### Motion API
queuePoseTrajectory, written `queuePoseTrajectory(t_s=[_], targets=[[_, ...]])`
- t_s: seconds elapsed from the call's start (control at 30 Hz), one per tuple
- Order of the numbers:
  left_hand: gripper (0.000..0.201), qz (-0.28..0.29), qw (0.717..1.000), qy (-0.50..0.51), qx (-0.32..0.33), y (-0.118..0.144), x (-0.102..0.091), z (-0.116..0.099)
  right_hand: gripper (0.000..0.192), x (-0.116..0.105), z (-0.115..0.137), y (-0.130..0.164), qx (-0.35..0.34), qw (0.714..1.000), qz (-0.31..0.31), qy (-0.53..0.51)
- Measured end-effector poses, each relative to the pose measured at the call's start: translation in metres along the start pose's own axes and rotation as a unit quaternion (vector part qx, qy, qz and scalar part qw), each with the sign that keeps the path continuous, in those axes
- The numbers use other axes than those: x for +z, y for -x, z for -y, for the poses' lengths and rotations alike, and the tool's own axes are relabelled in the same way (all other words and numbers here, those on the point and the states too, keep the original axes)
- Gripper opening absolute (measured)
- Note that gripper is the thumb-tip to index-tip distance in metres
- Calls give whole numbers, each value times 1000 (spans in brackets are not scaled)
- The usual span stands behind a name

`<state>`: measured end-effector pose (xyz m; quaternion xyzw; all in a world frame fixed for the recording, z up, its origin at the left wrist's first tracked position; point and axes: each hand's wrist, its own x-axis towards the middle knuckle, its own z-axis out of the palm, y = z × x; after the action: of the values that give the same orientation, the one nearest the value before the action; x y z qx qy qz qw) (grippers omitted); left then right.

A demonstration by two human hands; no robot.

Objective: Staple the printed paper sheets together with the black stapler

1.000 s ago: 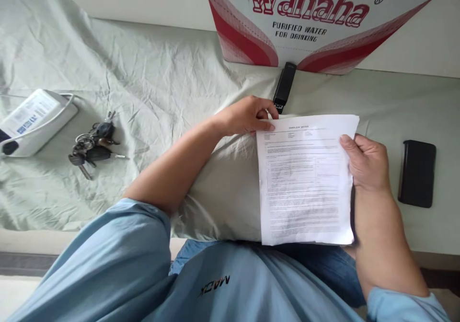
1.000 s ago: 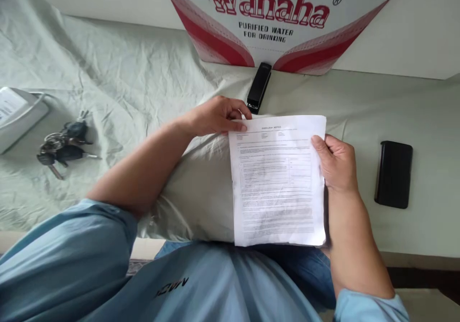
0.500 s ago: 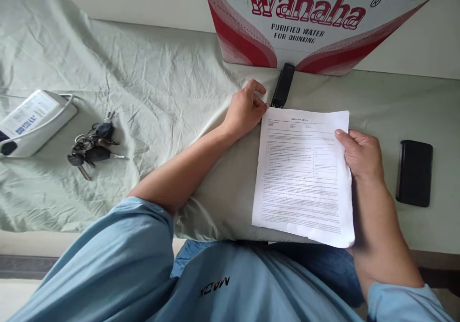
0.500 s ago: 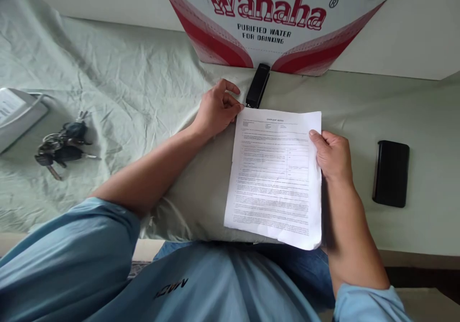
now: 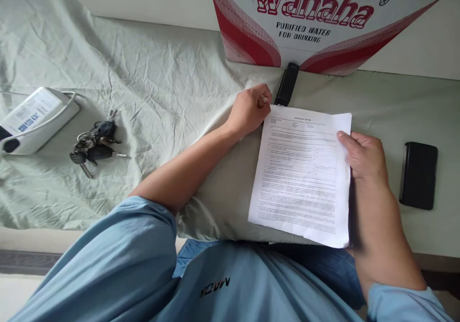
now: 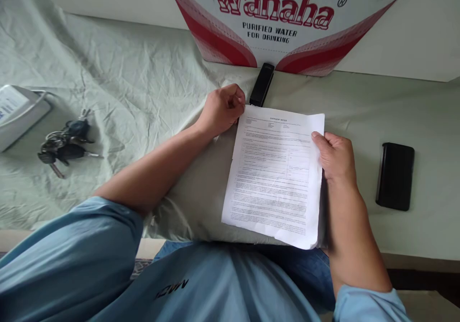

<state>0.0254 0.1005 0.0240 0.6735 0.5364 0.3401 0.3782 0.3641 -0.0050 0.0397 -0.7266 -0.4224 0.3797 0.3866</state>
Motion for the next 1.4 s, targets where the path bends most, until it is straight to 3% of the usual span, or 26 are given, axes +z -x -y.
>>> queuePoseTrajectory(t_s=[0.2,0.4,0.57,0.67,0.87,0.97,1.2,1.4], targets=[[30,-2,1000,-28,1,1,-1,-3,53,6,2,1,22,998,-42,-32],[42,7,999,31,-40,0,-1,1,53,4,5,1,12,997,-72,-38],[50,27,998,46,-30,-2,2,8,52,3,5,2,10,996,-78,-40],[53,27,998,48,6,0,4,15,52,2,5,2,14,996,-75,-40],[55,6,986,-8,168,-5,7,36,51,-2,5,3,22,997,-73,-32],[51,23,984,-24,175,-7,8,40,53,-2,4,2,15,997,-74,-26],[46,41,989,-52,131,0,14,24,66,6,3,2,4,993,-72,-93],[54,33,993,-13,114,3,4,7,67,4,-4,14,1,994,-46,-98]])
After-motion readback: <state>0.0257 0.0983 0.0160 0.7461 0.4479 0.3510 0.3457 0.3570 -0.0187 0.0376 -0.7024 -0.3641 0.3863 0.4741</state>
